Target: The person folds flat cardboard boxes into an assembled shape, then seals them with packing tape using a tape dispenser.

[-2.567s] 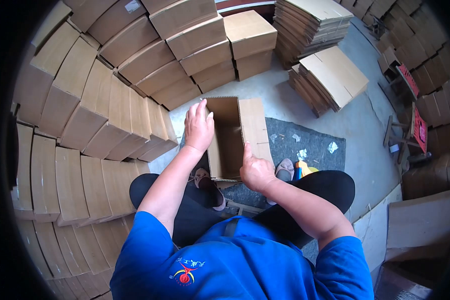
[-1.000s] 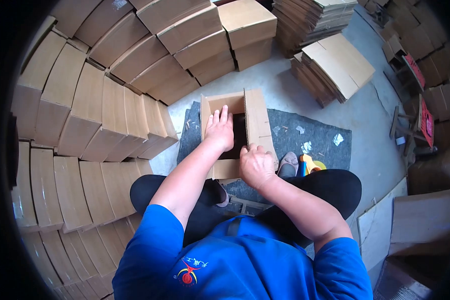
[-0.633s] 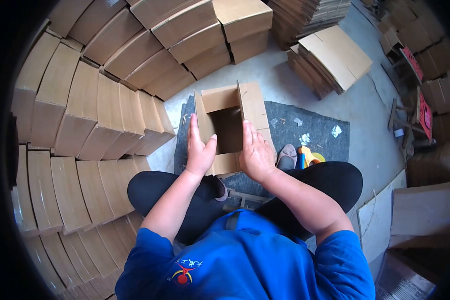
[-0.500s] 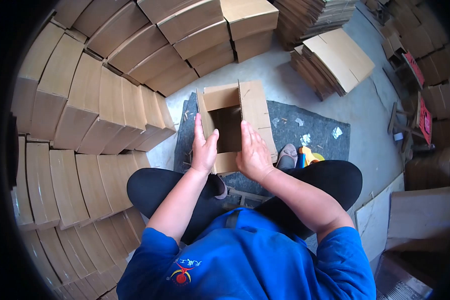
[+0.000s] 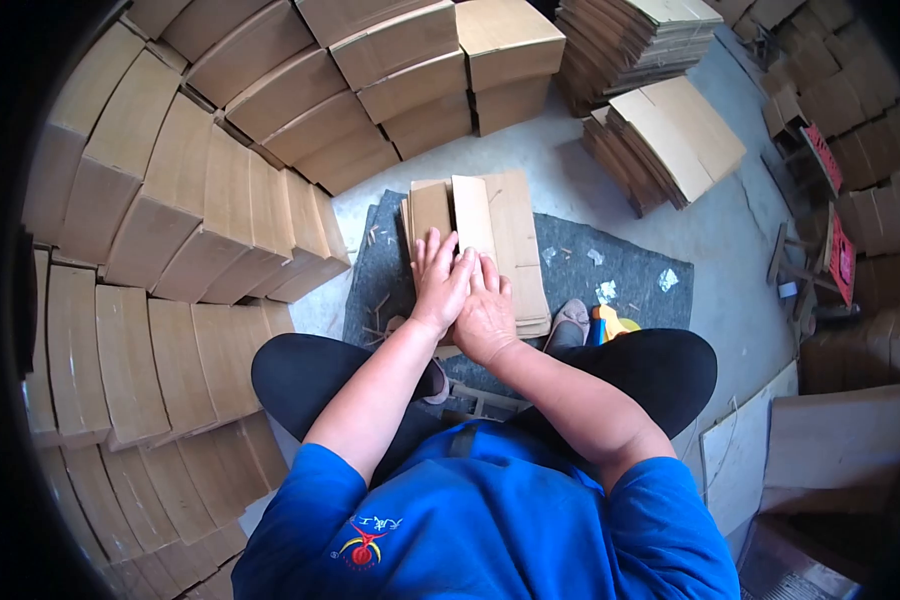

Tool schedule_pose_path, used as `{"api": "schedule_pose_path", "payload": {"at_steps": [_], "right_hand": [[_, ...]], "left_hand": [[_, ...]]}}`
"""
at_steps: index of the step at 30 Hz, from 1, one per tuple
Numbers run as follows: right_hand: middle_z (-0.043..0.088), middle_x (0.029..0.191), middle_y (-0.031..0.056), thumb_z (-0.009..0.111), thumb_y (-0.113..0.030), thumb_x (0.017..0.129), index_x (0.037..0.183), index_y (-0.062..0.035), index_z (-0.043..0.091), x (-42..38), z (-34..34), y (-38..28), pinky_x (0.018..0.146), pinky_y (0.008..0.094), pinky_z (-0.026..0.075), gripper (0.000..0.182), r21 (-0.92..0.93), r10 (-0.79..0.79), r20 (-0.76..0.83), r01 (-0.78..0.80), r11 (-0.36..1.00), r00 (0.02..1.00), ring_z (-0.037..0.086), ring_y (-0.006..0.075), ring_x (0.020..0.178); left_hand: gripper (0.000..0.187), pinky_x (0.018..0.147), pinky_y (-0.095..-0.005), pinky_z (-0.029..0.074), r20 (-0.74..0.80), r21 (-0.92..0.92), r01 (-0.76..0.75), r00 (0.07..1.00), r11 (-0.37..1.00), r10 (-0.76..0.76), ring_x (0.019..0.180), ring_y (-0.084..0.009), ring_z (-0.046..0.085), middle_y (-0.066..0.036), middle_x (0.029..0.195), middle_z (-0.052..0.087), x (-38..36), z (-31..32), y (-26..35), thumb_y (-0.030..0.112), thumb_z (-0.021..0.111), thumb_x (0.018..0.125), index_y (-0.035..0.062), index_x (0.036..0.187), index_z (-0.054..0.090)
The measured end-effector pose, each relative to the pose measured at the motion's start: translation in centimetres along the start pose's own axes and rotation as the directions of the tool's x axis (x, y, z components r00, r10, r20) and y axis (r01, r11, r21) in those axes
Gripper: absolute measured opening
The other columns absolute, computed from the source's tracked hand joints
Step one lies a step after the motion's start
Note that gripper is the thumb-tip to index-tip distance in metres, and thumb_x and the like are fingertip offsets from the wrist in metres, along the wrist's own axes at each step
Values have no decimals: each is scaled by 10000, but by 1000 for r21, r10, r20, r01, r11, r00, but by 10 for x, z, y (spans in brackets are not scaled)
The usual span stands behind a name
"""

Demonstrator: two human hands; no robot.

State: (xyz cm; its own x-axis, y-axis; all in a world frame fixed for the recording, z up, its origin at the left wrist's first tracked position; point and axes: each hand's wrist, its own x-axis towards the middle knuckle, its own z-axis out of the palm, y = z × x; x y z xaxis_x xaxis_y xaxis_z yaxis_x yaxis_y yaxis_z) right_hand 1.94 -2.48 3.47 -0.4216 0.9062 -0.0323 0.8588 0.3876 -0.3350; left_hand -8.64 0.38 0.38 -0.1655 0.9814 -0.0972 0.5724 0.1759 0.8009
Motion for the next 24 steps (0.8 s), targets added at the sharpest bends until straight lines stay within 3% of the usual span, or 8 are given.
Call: {"api": "schedule_pose_path", "payload": {"at_steps": [4,6,10,11,13,14,20,24], "right_hand": [[381,1528,221,603,-217,850,1460,-18,412,4,-2,25,1129,543,299,669,261,-69,-87,90,961,994,323,406,1424],[414,1517,190,600,-204,851,1429,-24,450,2,-9,35,1121,545,315,624,209,-113,-15,114,971,993,352,390,1412],[491,1463,167,586,-181,845,1309,-42,594,3,-3,42,1118,497,348,485,210,-131,-38,136,968,991,406,356,1380],[623,1317,142,576,-169,841,1108,-46,715,16,-8,54,1033,450,451,325,330,-175,-119,205,922,977,546,338,1227],[708,1127,114,570,-172,846,922,-51,749,39,-28,59,921,431,523,228,353,-26,23,16,935,999,631,327,1034],[720,1013,118,566,-194,859,870,-54,736,52,-31,61,868,432,545,220,276,50,-14,-44,960,999,650,327,939],[557,1405,85,556,-357,953,1337,-116,598,142,-44,60,1105,452,370,455,31,60,-42,-59,998,997,457,303,1328],[546,1396,94,479,-395,997,1428,-123,502,170,-15,63,1096,478,367,510,24,-45,65,44,999,997,445,304,1342]], "left_hand": [[524,1227,-493,125,-79,39,-151,985,988,154,1513,-395,148,-189,1630,220,-1,-5,-11,388,458,1029,119,1478,461],[500,1222,-462,174,-71,214,-247,961,945,267,1507,-384,177,-184,1624,240,-9,-6,-11,333,464,1023,126,1478,464],[515,1213,-539,154,-5,424,-188,978,886,210,1519,-354,158,-133,1639,228,-13,-6,-4,315,461,1017,173,1510,423],[520,1211,-555,140,16,464,-192,978,865,208,1522,-349,151,-128,1642,222,-14,-8,-4,324,464,1016,181,1514,419],[550,1214,-567,101,47,532,-207,975,821,215,1527,-346,137,-125,1645,209,-14,-11,-3,360,491,1004,187,1520,410],[569,1214,-567,98,62,538,-198,979,819,196,1527,-351,133,-127,1646,207,-14,-9,-3,368,501,999,182,1526,398],[653,1210,-563,121,74,560,-169,985,811,154,1530,-358,109,-152,1649,170,-13,-6,12,393,566,966,151,1539,367],[736,1214,-558,111,120,589,-161,987,792,111,1533,-358,98,-158,1649,160,-10,-10,14,422,589,951,116,1560,309]]}}
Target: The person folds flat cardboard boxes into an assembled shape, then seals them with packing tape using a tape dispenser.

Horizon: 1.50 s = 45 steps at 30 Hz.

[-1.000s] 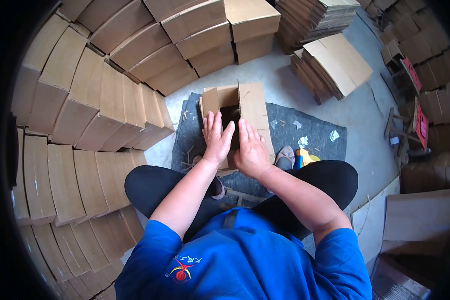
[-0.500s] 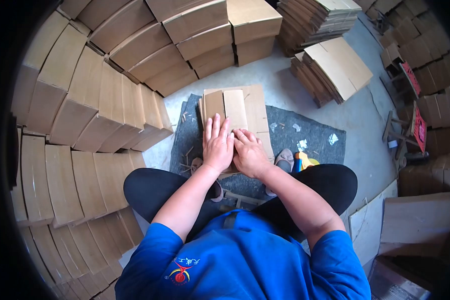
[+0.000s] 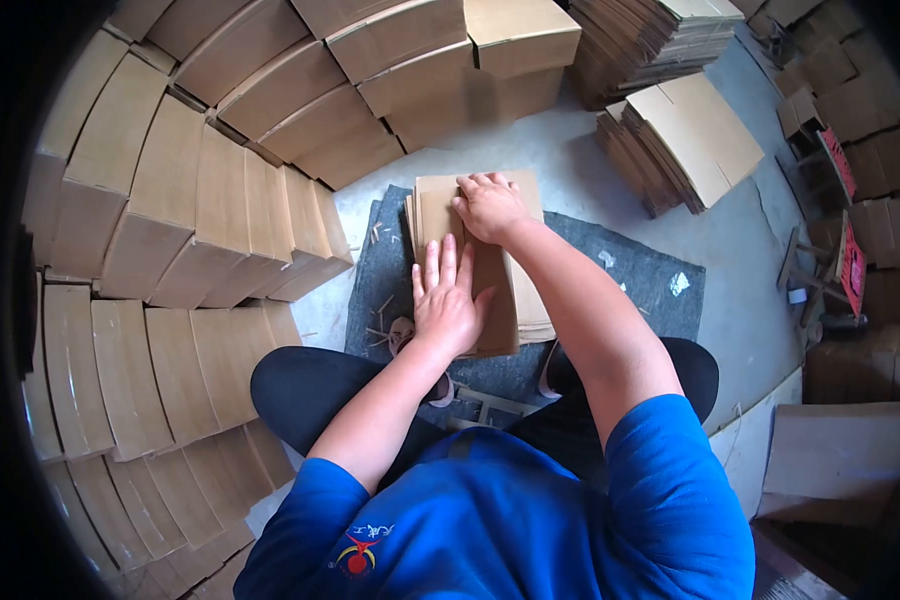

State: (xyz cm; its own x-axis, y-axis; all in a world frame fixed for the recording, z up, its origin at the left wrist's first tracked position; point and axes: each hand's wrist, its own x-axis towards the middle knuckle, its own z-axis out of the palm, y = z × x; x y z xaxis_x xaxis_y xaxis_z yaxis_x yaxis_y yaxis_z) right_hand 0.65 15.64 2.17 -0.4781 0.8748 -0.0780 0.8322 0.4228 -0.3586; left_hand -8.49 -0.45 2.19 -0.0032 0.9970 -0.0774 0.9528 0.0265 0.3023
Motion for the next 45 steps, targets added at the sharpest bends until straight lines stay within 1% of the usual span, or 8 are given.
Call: {"api": "schedule_pose_path", "payload": {"at_steps": [6,9,17,25,33,38,39,45], "right_hand": [[442,1509,99,422,-424,1023,1484,-95,419,-4,16,5,1149,440,333,566,-76,-82,-46,78,994,996,383,300,1398],[444,1505,100,417,-446,1025,1485,-94,417,-2,18,8,1154,439,329,579,-66,-74,-64,70,995,995,386,300,1394],[506,1457,109,448,-551,997,1470,-106,460,7,12,13,1152,435,342,649,44,-53,61,51,998,997,409,323,1362],[540,1414,125,504,-531,976,1449,-96,487,4,8,10,1132,420,364,643,4,-31,105,31,1000,994,447,325,1317],[582,1324,179,532,-497,964,1404,-51,497,-6,19,-10,1099,445,380,628,-41,-51,-59,48,998,997,495,372,1239],[574,1380,161,488,-473,982,1434,-75,485,16,-1,13,1124,401,365,602,-12,-123,200,128,992,972,494,303,1311],[592,1371,146,560,-429,953,1453,-108,478,20,-10,17,1109,388,398,600,-51,-152,247,170,984,957,529,292,1295],[567,1417,116,669,-372,893,1485,-135,446,31,-43,6,1112,403,410,675,-168,-80,489,184,968,869,524,298,1316]], "left_hand": [[921,1232,-528,83,27,-77,-183,982,980,185,1537,-365,61,-195,1647,143,-2,1,-26,530,625,897,18,1560,244],[1046,1230,-539,69,265,5,-236,937,972,226,1539,-339,92,-214,1642,145,-24,-35,-14,569,715,808,-29,1539,266],[1100,1216,-559,123,-48,-68,-270,962,960,267,1519,-338,185,-187,1621,239,-65,15,-20,561,786,733,7,1539,283],[1019,1216,-553,136,8,19,-287,958,958,287,1506,-346,219,-198,1606,269,-59,14,-20,573,766,741,-9,1488,389],[966,1213,-542,162,35,90,-281,960,955,279,1489,-341,261,-171,1577,340,-60,16,-28,585,745,748,10,1463,441],[984,1218,-542,153,38,41,-283,959,958,282,1500,-353,222,-184,1587,306,-58,11,-22,554,762,756,-6,1478,399],[984,1218,-542,153,29,48,-284,959,958,282,1500,-353,222,-184,1587,306,-57,7,-18,554,762,756,-6,1478,399],[797,1228,-502,168,324,136,-221,931,966,168,1511,-373,169,-219,1601,244,-44,-22,6,381,678,888,-37,1489,365]]}}
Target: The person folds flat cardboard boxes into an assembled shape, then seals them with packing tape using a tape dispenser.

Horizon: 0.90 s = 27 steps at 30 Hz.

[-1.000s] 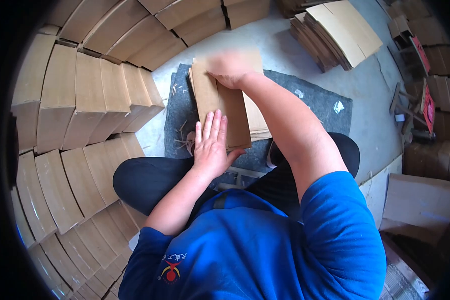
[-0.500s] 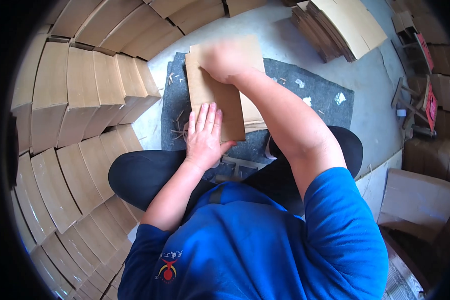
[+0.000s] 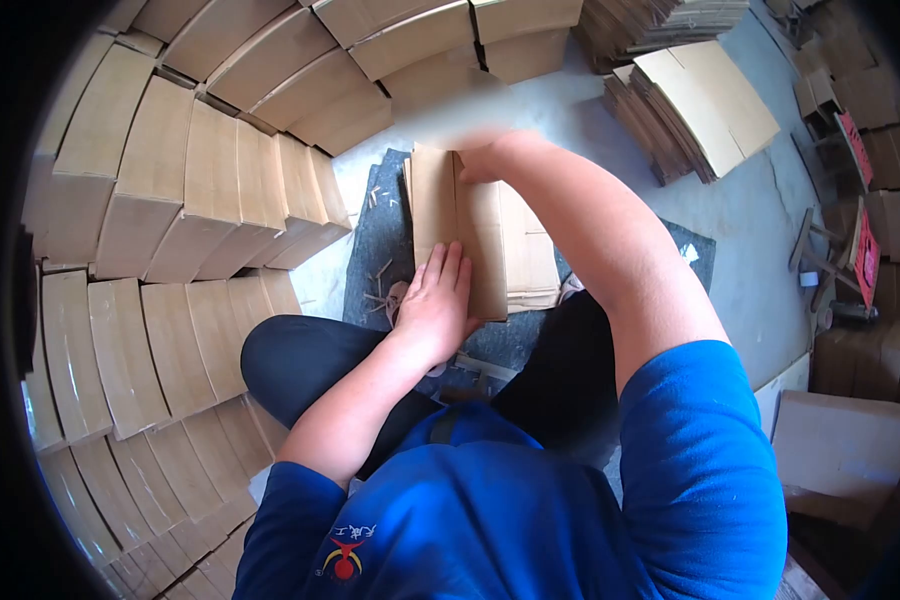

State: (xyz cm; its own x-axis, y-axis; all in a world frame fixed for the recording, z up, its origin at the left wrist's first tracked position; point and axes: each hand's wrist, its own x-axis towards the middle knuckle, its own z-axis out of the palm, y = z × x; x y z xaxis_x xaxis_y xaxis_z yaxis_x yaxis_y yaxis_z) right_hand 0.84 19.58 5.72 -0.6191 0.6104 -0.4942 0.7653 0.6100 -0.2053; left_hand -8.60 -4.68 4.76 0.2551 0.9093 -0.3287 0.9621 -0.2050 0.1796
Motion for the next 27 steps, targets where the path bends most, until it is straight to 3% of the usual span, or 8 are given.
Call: {"api": "schedule_pose_path", "payload": {"at_steps": [4,7,13,16,19,22,24,27], "right_hand": [[577,1407,106,679,-382,896,1464,-174,474,-3,-7,-8,1107,411,421,639,-36,47,40,-45,998,998,532,295,1309],[585,1394,123,706,-360,870,1455,-133,482,3,11,8,1110,395,416,666,72,-5,-41,8,997,999,533,303,1305],[534,1443,158,724,-287,847,1485,-111,450,-2,26,16,1155,365,365,717,293,-52,-175,102,951,983,490,312,1344],[489,1495,120,682,-308,874,1502,-158,436,1,42,23,1169,384,334,691,341,-31,-221,107,934,975,467,337,1351],[462,1517,60,635,-323,901,1488,-193,459,-14,41,16,1159,512,318,627,371,0,-239,91,924,971,403,307,1398],[414,1548,55,618,-350,927,1490,-202,457,-12,58,15,1166,450,285,604,404,7,-327,134,905,945,332,287,1442],[394,1558,91,610,-341,935,1494,-205,451,-27,76,21,1173,471,277,597,527,67,-422,185,829,904,309,295,1456],[438,1501,173,651,-316,892,1443,-114,493,-48,124,55,1144,491,337,608,790,429,-562,304,533,708,387,371,1395]], "left_hand": [[657,1216,-530,175,40,111,93,994,989,-98,1502,-390,197,-221,1602,251,17,5,14,248,560,948,-33,1504,352],[603,1191,-626,123,216,414,109,953,904,-214,1491,-385,241,-213,1621,241,25,-12,34,178,456,972,-10,1531,324],[612,1216,-593,63,301,559,-4,933,829,-199,1500,-343,243,-206,1618,251,28,-20,33,164,418,962,-3,1539,300],[609,1240,-506,81,378,530,-69,911,845,-163,1507,-327,240,-210,1615,260,35,-22,25,164,403,960,8,1540,302],[601,1228,-515,147,454,340,-134,890,931,-38,1478,-318,314,-212,1595,305,31,-71,22,173,516,924,25,1495,401],[560,1203,-494,246,473,274,-162,881,948,13,1406,-283,439,-219,1517,434,43,-81,9,154,531,902,22,1444,472],[543,1196,-462,275,490,289,-177,872,941,14,1387,-303,457,-232,1495,454,48,-80,10,122,527,883,0,1412,496],[501,1192,-451,289,457,274,-177,889,945,34,1358,-315,487,-240,1476,472,46,-78,18,95,520,868,-25,1353,540]]}}
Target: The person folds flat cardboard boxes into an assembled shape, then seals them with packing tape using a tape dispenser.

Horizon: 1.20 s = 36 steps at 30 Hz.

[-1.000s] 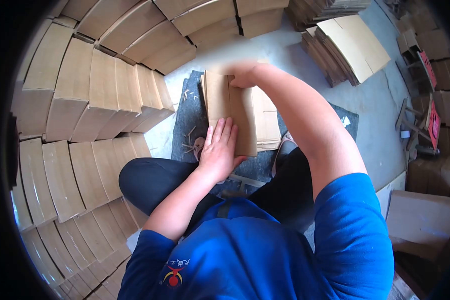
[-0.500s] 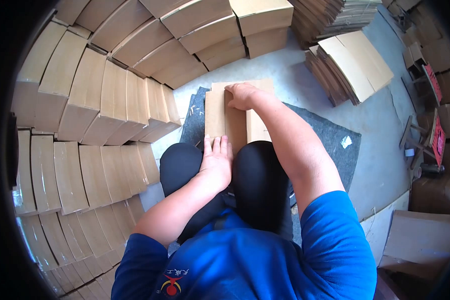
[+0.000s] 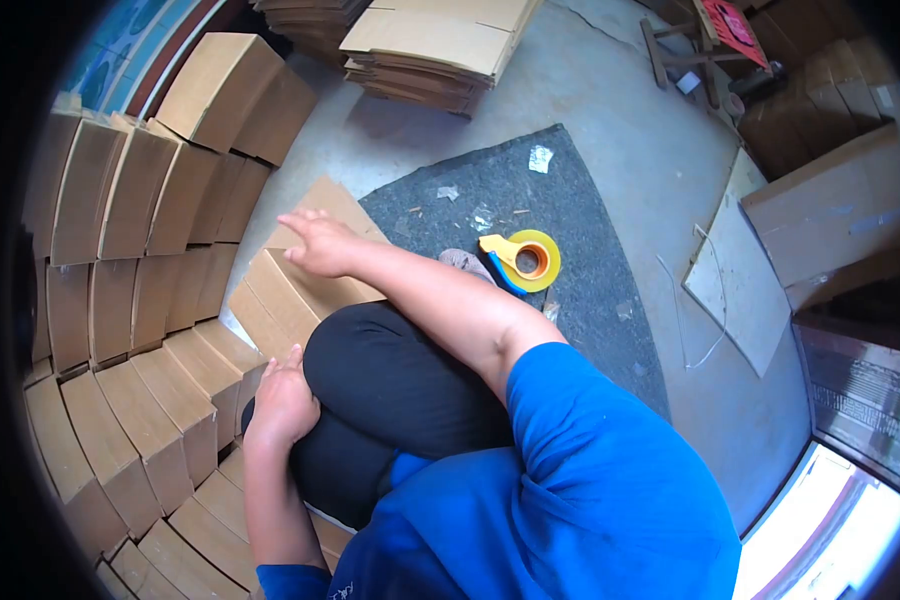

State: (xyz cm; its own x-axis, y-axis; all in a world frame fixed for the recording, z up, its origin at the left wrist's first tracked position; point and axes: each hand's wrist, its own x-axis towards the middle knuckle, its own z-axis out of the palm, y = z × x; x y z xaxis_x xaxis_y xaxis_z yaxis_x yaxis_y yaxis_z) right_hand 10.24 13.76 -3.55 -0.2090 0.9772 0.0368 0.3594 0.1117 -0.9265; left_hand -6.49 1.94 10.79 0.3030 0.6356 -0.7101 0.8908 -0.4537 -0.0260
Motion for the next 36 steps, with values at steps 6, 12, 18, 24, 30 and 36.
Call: {"api": "schedule_pose_path", "payload": {"at_steps": [6,12,18,24,30,36], "right_hand": [[632,1046,182,731,-196,804,1064,-25,639,-179,-71,163,938,465,458,324,-268,196,-729,-537,800,656,579,373,1046],[604,1207,158,776,-310,755,1144,-42,616,-279,-52,189,1067,470,387,499,-587,395,-529,-660,469,751,522,343,1202],[679,1147,132,766,-428,793,1108,-78,661,-246,-67,199,1093,443,347,482,-679,696,-332,-673,292,637,587,278,1167],[708,938,189,777,-421,778,907,-41,675,-254,-104,168,979,469,426,414,-540,530,-398,-659,524,748,662,357,956],[649,1001,170,821,-263,743,1003,-35,653,-234,-168,29,1030,464,398,384,-413,120,-193,-192,890,974,587,356,1071],[651,1181,140,841,-197,730,1186,-47,621,-188,-186,-101,1141,518,315,528,-549,-275,134,302,779,952,590,311,1192]], "left_hand": [[471,1177,-459,311,-90,-67,41,995,997,-47,1333,-338,507,-255,1428,516,-1,4,1,67,505,864,2,1324,580],[484,1149,-482,341,-192,-74,-27,981,997,12,1289,-367,539,-285,1377,547,4,10,0,61,513,849,0,1323,586],[498,1153,-466,338,-259,-54,-17,966,998,2,1273,-348,557,-274,1364,562,1,21,-4,57,520,845,13,1337,587],[482,1152,-456,345,-273,-46,-13,962,999,0,1274,-328,563,-264,1359,572,-1,22,-4,61,526,855,23,1330,595],[330,1070,-466,411,-478,-192,-25,875,981,-72,1097,-311,629,-150,1115,668,-2,8,-1,48,555,855,39,1169,656],[324,929,-353,496,-895,-417,-696,425,584,-132,1023,-292,633,-166,1174,598,-30,-26,16,19,583,919,-18,1240,602]]}}
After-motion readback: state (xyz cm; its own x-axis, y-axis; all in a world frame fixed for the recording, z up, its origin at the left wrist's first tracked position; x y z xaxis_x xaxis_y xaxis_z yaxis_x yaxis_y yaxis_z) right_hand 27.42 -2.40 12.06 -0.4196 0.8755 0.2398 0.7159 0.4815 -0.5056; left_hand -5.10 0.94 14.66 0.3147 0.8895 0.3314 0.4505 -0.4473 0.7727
